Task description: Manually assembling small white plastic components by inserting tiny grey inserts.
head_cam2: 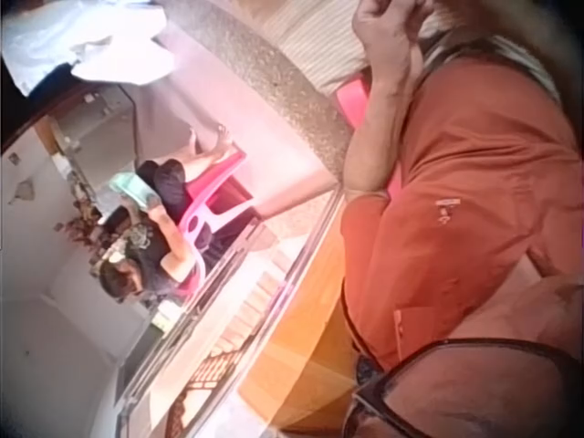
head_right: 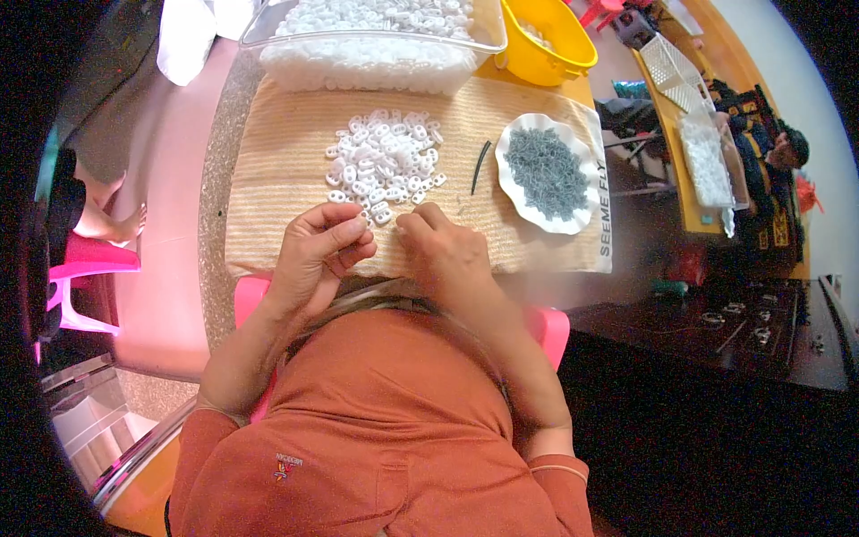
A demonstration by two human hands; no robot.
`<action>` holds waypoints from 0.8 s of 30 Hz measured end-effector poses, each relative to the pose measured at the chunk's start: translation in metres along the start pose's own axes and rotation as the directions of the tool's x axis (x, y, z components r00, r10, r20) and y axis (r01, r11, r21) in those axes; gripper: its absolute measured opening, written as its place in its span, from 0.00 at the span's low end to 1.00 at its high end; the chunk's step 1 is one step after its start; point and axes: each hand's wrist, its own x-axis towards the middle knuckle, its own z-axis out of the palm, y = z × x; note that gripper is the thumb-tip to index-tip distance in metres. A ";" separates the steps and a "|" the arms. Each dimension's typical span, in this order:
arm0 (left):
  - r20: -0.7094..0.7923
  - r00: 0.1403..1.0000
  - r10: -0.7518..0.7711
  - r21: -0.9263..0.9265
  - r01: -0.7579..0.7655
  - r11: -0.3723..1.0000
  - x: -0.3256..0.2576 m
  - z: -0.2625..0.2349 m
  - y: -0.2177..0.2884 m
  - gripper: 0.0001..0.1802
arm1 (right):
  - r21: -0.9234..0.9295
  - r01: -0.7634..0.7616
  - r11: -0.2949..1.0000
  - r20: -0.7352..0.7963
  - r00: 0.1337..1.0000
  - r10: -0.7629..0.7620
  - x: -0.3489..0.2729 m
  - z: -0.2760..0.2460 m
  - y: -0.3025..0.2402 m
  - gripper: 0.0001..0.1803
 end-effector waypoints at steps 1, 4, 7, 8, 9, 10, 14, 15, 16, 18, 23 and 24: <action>0.003 1.000 0.000 -0.002 0.000 1.000 0.000 0.000 0.000 0.08 | -0.011 0.028 1.000 0.009 1.000 -0.028 0.000 -0.001 0.000 0.09; -0.004 1.000 0.000 -0.002 0.000 1.000 -0.001 0.000 0.000 0.08 | -0.021 0.059 0.998 0.023 0.998 -0.058 0.000 -0.001 -0.002 0.09; -0.019 1.000 -0.007 0.004 0.007 1.000 0.000 0.001 0.000 0.08 | 0.019 0.075 0.997 -0.018 0.997 -0.075 -0.001 0.003 0.004 0.10; -0.019 1.000 -0.006 0.004 0.006 1.000 0.000 0.001 -0.001 0.08 | 0.060 0.093 0.994 -0.062 0.994 -0.090 -0.001 0.005 0.006 0.11; -0.015 1.000 -0.007 0.003 0.007 1.000 0.000 0.000 -0.001 0.08 | 0.060 0.094 0.994 -0.062 0.994 -0.091 -0.001 0.003 0.007 0.11; -0.010 1.000 -0.007 0.001 0.007 1.000 0.000 0.000 -0.001 0.08 | 0.245 0.023 0.969 -0.042 0.999 -0.013 -0.002 0.000 0.007 0.12; 0.001 1.000 -0.026 0.014 0.026 1.000 0.000 -0.001 -0.002 0.08 | 0.627 -0.202 0.753 0.088 0.978 0.189 -0.006 -0.008 0.003 0.14; 0.002 0.999 -0.044 0.032 0.044 0.999 0.000 -0.001 -0.003 0.08 | 0.626 -0.202 0.753 0.087 0.978 0.190 -0.008 -0.008 0.004 0.14; 0.002 0.998 -0.062 0.050 0.062 0.997 -0.001 0.000 -0.005 0.08 | 0.695 -0.224 0.683 0.102 0.971 0.214 -0.010 -0.006 0.006 0.14; 0.020 0.997 -0.071 0.054 0.070 0.996 -0.002 0.000 -0.007 0.08 | 0.759 -0.241 0.605 0.117 0.964 0.237 -0.012 -0.004 0.009 0.14; 0.012 0.996 -0.094 0.071 0.093 0.993 -0.003 0.002 -0.013 0.08 | 0.888 -0.319 0.332 0.235 0.934 0.269 -0.014 -0.005 0.010 0.14; 0.019 0.995 -0.099 0.070 0.097 0.993 -0.004 0.002 -0.013 0.08 | 0.888 -0.319 0.332 0.235 0.934 0.269 -0.014 -0.006 0.009 0.14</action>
